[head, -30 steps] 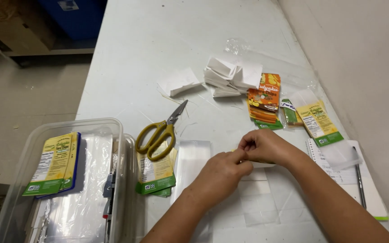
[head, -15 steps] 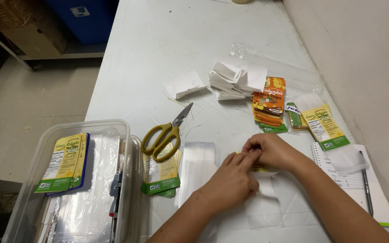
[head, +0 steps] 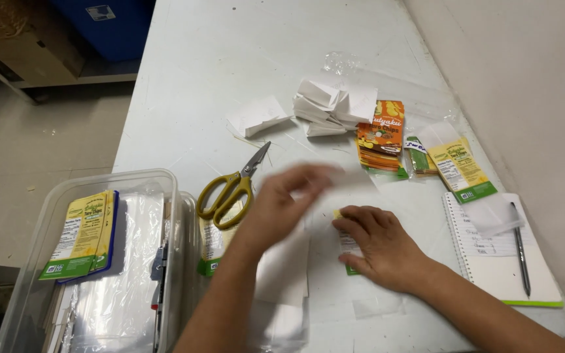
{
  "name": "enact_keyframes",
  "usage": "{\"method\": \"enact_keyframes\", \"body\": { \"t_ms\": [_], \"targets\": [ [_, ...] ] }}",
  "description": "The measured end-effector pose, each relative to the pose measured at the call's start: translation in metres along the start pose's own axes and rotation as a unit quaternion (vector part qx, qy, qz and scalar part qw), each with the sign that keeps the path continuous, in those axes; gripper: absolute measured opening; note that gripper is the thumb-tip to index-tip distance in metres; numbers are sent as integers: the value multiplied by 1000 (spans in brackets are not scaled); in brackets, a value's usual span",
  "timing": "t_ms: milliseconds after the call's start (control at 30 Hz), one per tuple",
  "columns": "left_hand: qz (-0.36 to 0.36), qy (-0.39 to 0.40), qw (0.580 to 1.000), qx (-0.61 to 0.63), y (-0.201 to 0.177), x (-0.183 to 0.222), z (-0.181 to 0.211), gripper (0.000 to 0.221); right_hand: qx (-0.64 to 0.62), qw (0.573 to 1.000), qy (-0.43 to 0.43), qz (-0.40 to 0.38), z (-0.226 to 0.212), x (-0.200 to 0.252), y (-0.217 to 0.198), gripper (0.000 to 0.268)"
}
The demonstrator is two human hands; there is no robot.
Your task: Pairing small product packets with informational paper slips and placing them into clear plastic sleeves, using scissors to trim labels.
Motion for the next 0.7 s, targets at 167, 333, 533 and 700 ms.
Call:
{"method": "enact_keyframes", "body": {
  "t_ms": [167, 333, 533, 700],
  "targets": [
    [345, -72, 928, -119, -86, -12, -12, 27, -23, 988, -45, -149, -17, 10, -9, 90],
    [386, -129, 876, -259, -152, -25, -92, 25, -208, 963, 127, -111, 3, 6, -58, 87],
    [318, -214, 859, -339, -154, -34, -118, 44, -140, 954, 221, -144, 7, -8, -72, 123],
    [302, -146, 883, -329, -94, -18, -58, 44, -93, 963, 174, -183, 1, -27, -70, 144]
  ]
}}
Point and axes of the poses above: each hand's wrist, its own x-axis away from the middle knuckle, its own y-axis out of the palm, z = x × y, the point moved 6 cm from there along -x, towards the middle knuckle, and after that the axes turned 10 degrees about -z, right-handed, at the moved point
